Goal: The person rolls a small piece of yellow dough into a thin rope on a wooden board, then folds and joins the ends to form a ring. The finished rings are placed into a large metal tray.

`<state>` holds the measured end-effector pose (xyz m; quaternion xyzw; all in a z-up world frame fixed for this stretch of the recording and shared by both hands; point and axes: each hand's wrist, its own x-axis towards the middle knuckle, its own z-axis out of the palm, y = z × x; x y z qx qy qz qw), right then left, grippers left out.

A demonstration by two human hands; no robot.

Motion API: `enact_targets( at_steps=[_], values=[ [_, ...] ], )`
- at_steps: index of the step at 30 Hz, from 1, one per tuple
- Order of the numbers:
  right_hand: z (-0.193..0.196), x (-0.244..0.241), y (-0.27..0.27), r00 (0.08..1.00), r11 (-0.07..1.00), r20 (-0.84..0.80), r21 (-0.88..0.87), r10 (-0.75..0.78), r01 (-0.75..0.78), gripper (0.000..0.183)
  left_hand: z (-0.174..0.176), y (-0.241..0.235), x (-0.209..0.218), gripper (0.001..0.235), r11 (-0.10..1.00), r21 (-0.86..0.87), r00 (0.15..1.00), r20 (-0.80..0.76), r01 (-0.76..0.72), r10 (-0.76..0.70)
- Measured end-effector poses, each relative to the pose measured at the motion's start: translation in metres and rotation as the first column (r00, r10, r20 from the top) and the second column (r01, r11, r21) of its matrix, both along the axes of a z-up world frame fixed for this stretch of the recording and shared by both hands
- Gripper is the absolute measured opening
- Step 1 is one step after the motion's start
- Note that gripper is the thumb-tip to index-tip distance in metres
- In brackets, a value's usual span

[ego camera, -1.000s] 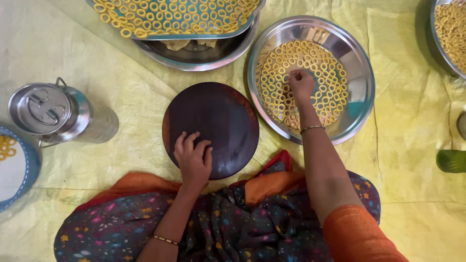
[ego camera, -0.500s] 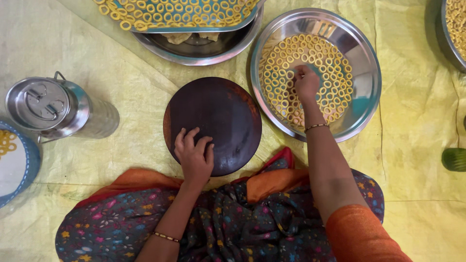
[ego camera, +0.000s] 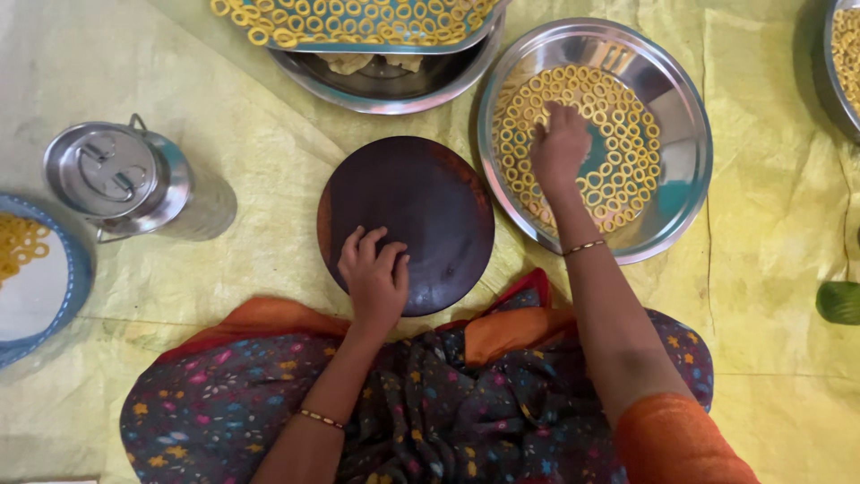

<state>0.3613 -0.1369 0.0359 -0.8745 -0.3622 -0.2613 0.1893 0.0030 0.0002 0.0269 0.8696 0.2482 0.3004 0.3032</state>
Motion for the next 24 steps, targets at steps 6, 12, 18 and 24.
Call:
enact_targets(
  at_steps=[6, 12, 18, 24],
  values=[
    [0.011, -0.084, 0.117, 0.851, 0.855, 0.091, -0.003, 0.517, -0.519, 0.034, -0.001, -0.001, 0.002, 0.018, 1.0, -0.007, 0.999, 0.033, 0.0, 0.0],
    [-0.006, -0.061, 0.232, 0.91, 0.96, -0.407, -0.219, 0.073, -0.175, 0.041, 0.003, -0.001, 0.004, 0.019, 0.996, -0.075, 0.998, 0.049, -0.039, 0.043],
    [-0.054, 0.014, 0.282, 0.835, 0.756, -0.537, -0.595, -0.12, -0.274, 0.056, 0.013, -0.002, 0.008, 0.023, 0.993, -0.113, 0.999, 0.022, 0.035, -0.032],
    [-0.094, 0.049, 0.284, 0.935, 0.857, -0.353, -0.486, -0.015, -0.17, 0.053, 0.019, -0.006, 0.008, 0.026, 0.99, -0.097, 0.995, 0.022, 0.103, -0.102]
  ],
)
